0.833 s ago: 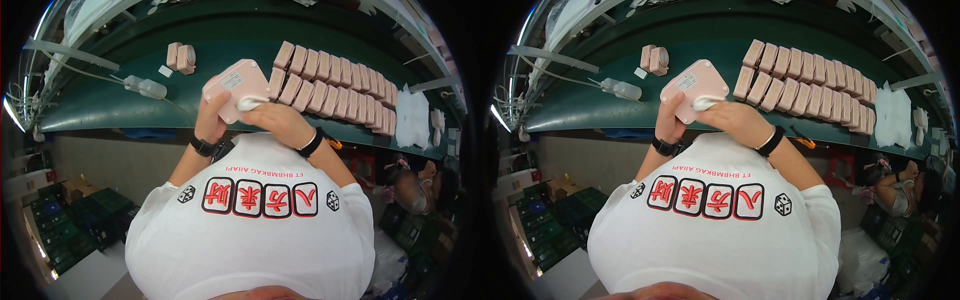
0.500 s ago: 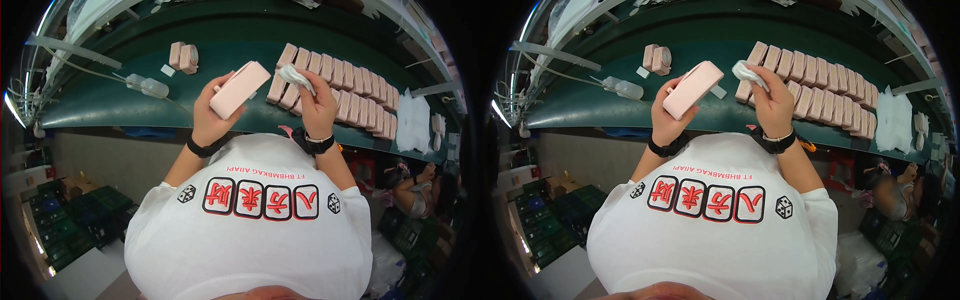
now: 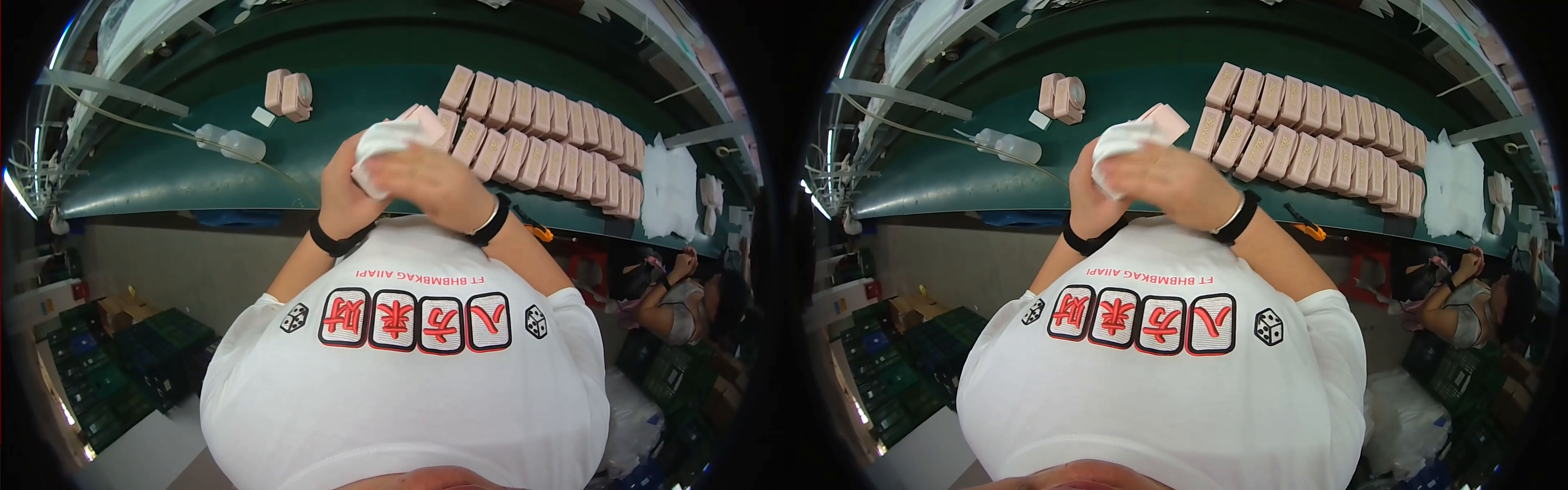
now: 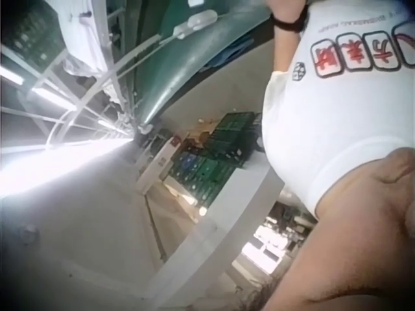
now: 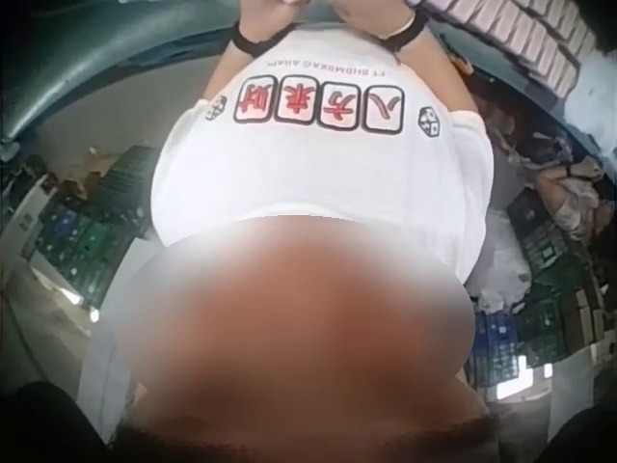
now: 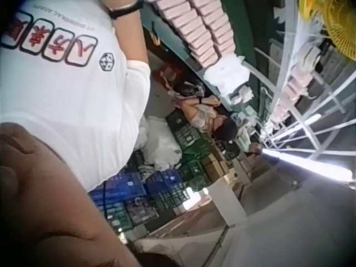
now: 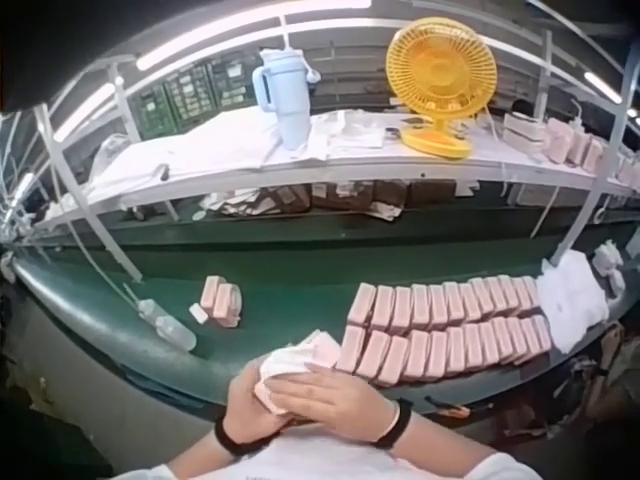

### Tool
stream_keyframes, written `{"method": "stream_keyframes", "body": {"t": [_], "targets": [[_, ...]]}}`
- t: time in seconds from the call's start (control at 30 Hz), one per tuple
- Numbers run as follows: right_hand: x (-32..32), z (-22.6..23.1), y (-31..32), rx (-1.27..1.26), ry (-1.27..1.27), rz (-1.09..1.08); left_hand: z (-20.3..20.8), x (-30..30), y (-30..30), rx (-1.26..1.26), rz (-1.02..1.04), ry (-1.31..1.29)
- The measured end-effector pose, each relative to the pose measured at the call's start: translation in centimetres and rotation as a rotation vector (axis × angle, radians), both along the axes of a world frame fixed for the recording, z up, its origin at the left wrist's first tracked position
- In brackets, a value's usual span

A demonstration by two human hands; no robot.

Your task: Cleaning and inspecting pink plastic electronic components using a cloth and cleaning solution at an assembly line.

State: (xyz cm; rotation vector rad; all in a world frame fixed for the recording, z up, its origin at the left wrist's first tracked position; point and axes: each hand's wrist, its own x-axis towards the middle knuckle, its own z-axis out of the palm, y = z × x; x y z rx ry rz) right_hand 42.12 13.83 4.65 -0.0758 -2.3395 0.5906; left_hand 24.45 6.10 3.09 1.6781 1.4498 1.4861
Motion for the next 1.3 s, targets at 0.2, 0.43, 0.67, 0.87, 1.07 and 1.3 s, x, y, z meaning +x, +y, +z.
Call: {"method": "stream_keyframes", "body": {"t": [0.2,0.43,0.67,0.87,1.07,1.3], "targets": [[2.5,-2.6,2.1,-0.261,0.176,-0.281,-0.1,-0.5,-0.3,-0.006,-0.115,0.035],[3.8,-3.6,2.8,-1.275,0.379,-0.260,-1.4,-1.8,0.9,0.003,-0.312,-0.550],[3.1,0.3,1.2,-1.017,0.231,-0.095,-1.4,-1.1,1.0,-0.266,-0.392,-1.039],[4.6,2.2,1.7,-0.741,0.036,-0.167,1.8,-0.9,2.3,-0.048,-0.466,-0.624],[5.0,2.5,1.6,-0.646,0.120,-0.152,2.5,-1.5,2.7,0.029,-0.485,-0.128],[5.7,1.9,0.4,-1.098,0.794,-0.478,3.6,-0.4,2.2,0.093,-0.142,-0.051]]}}
